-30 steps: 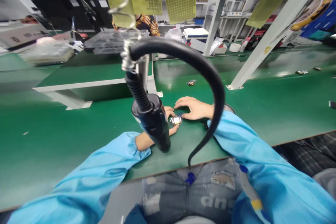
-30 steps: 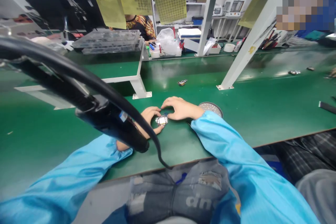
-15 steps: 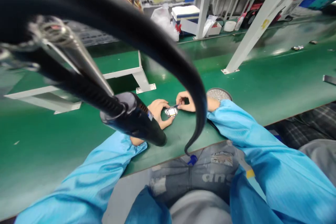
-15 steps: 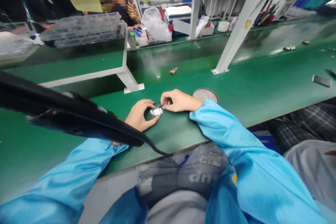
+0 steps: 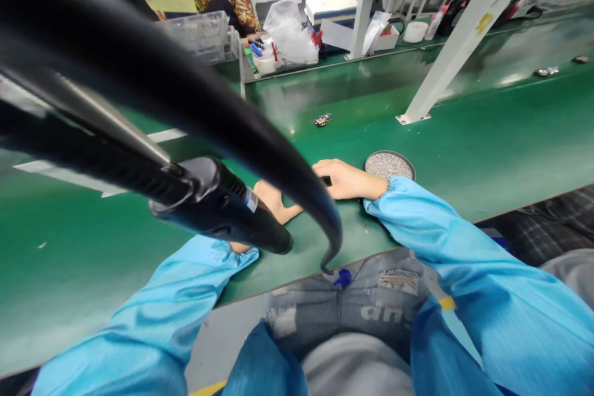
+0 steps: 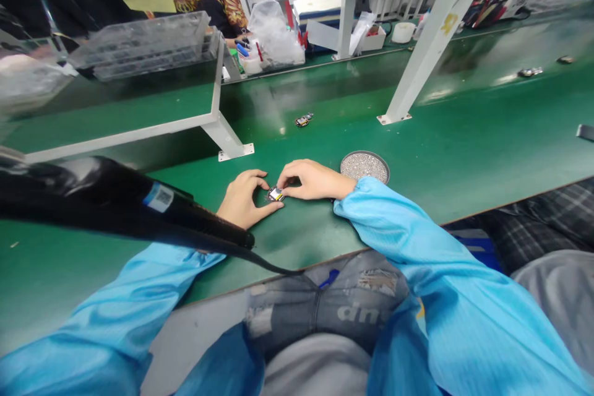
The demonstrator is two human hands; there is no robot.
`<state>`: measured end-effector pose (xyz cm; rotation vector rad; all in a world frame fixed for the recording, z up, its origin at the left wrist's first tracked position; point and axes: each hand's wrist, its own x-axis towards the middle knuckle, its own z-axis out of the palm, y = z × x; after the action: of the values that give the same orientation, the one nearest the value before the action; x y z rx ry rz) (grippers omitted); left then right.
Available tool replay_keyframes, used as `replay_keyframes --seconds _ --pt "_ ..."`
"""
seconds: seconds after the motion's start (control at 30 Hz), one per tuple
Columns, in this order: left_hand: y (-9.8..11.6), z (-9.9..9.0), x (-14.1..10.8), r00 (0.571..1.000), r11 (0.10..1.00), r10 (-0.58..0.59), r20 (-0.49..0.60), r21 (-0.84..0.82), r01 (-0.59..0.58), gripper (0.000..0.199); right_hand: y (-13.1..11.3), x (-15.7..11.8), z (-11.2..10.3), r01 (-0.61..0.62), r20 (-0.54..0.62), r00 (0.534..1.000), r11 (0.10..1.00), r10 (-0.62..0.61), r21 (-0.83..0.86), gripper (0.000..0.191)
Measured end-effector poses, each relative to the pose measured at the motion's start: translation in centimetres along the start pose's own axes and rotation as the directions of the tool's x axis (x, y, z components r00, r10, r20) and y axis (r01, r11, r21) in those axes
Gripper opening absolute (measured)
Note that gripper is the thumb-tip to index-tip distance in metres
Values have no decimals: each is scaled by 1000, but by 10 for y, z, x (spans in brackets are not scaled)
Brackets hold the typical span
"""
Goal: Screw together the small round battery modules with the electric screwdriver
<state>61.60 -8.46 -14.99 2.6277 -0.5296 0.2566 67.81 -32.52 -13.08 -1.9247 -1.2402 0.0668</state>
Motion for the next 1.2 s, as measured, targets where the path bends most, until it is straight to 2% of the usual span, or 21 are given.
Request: replay_keyframes --seconds 0.1,0.3,0.57,0.83,1.0,1.2 --pt "-5 2 -4 1000 1000 2 5 5 -2 38 6 -1 2 -55 -30 998 998 54 -19 11" --pt "-12 2 -3 1000 999 -4 16 -44 5 8 8 -2 1 -102 -28 995 994 101 -45 9" --pt "3 -5 0 999 995 -22 31 -98 25 15 7 -3 1 -95 10 995 995 95 26 9" --pt "1 -4 -3 998 996 35 47 -84 -31 27 3 -2 2 -158 -30 987 986 160 55 18" --pt "2 -3 -2 998 996 48 39 -77 -45 29 -1 -1 3 -215 -1 977 974 215 67 16" --pt "4 -4 -2 998 995 54 20 -87 -52 28 8 -3 8 -230 32 973 970 228 78 17"
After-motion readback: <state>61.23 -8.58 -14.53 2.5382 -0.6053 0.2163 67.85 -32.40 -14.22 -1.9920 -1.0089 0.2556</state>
